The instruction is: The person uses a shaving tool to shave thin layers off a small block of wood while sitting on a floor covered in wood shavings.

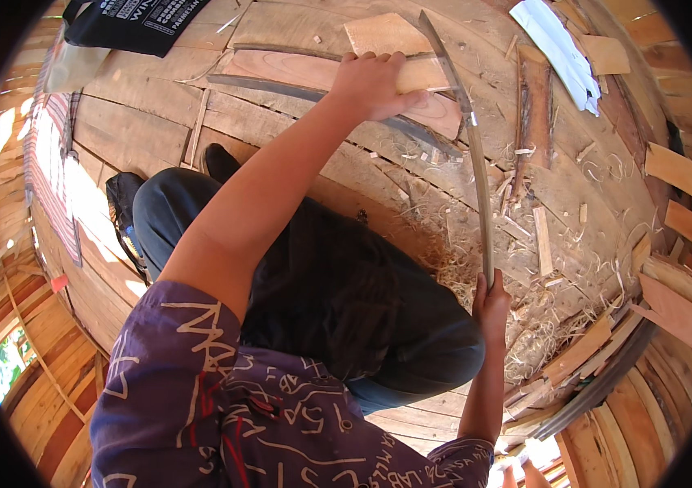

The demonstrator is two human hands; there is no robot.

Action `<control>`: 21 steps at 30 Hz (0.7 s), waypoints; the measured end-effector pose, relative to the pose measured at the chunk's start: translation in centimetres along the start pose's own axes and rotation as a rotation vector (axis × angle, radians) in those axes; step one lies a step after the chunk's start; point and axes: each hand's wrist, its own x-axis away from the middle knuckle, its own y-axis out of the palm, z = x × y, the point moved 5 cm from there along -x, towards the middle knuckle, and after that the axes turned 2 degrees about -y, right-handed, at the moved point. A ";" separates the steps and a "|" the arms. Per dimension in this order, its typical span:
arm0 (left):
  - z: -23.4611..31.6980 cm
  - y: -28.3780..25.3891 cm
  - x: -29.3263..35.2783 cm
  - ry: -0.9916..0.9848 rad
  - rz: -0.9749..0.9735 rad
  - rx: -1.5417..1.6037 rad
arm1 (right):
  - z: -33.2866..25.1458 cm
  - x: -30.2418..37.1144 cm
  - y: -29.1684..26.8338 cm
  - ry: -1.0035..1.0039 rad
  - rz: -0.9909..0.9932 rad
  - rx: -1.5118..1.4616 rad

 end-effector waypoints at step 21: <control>-0.3 0.6 -0.3 0.005 0.059 -0.029 | -1.8 0.2 -2.7 0.018 -0.006 -0.031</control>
